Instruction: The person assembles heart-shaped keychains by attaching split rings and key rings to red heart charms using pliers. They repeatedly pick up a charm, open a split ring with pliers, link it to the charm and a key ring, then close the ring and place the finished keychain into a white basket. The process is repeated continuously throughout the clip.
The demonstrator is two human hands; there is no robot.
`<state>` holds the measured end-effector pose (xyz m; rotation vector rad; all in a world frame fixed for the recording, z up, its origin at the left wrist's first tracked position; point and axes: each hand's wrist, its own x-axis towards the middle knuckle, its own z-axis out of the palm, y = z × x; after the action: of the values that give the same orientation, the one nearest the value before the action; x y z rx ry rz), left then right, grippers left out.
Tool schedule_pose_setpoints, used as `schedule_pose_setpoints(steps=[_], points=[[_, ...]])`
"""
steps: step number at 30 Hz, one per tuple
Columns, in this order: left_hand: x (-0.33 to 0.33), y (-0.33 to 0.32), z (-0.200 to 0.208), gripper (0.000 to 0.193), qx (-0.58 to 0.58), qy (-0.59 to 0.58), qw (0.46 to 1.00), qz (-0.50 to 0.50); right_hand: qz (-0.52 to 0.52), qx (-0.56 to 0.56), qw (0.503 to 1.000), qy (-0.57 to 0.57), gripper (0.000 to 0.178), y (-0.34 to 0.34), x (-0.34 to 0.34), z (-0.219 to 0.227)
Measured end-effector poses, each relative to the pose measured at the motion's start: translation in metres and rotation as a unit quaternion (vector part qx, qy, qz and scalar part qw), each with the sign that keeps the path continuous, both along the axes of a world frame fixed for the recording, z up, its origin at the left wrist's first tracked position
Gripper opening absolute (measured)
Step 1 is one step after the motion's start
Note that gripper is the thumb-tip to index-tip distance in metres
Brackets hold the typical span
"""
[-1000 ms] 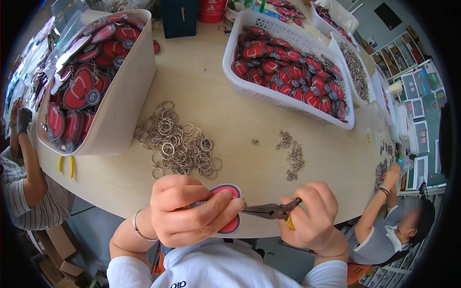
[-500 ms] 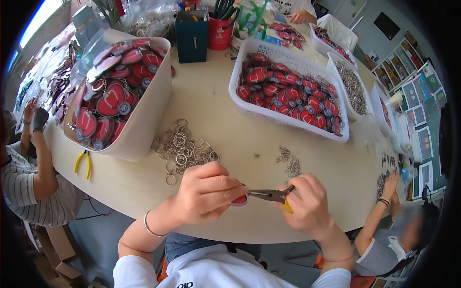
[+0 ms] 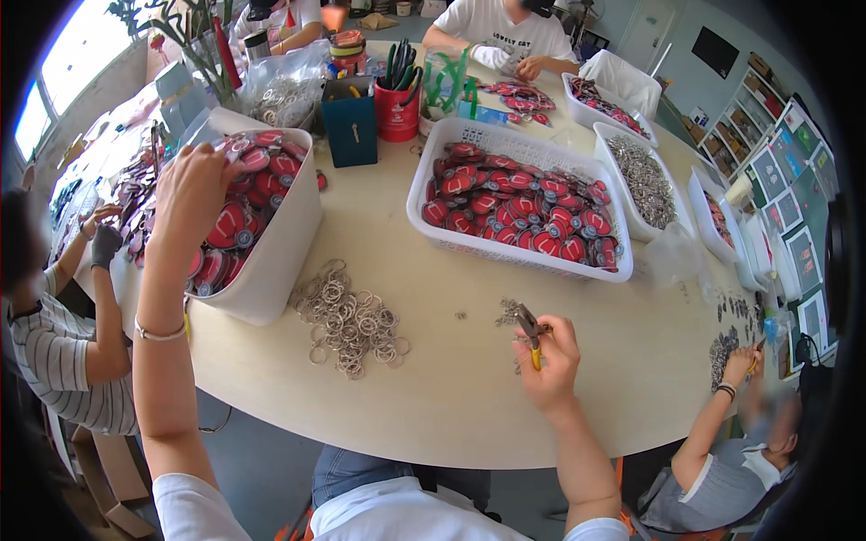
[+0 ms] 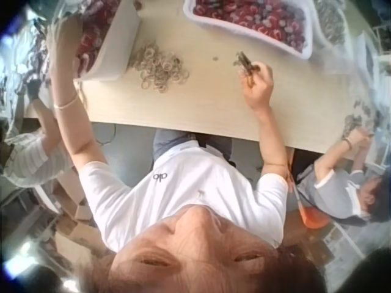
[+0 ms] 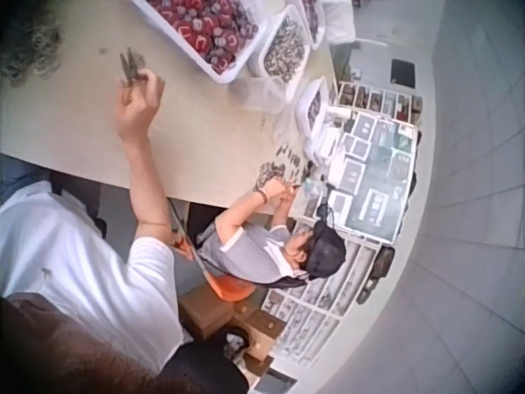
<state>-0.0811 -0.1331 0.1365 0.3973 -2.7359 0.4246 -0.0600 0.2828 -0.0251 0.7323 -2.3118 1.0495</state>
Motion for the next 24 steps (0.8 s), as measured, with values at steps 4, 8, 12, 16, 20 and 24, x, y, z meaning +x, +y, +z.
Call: schedule_pose_setpoints(steps=[4,8,12,16,20,24], points=[[-0.01,0.052,-0.006,0.032,-0.013,0.162,0.98,-0.116,-0.01,-0.013,1.0,-0.004,0.018,0.004,-0.002,-0.002],[-0.068,0.124,-0.039,0.033,0.072,-0.014,0.947,-0.312,0.0,-0.012,1.0,-0.004,0.018,0.003,-0.003,-0.006],[-0.127,0.166,-0.07,0.039,0.05,-0.215,0.942,-0.252,-0.002,0.004,1.0,0.006,0.018,0.006,-0.005,-0.009],[-0.147,0.17,-0.094,0.032,0.031,-0.198,0.946,-0.254,-0.014,-0.005,1.0,0.012,0.019,0.008,-0.008,-0.007],[-0.138,0.164,-0.1,0.024,0.286,-0.09,0.924,-0.237,-0.02,0.005,0.999,-0.047,0.017,0.006,-0.006,-0.011],[-0.101,0.148,-0.099,0.021,0.465,0.069,0.822,-0.322,0.005,0.041,0.995,-0.09,0.012,-0.009,-0.009,-0.006]])
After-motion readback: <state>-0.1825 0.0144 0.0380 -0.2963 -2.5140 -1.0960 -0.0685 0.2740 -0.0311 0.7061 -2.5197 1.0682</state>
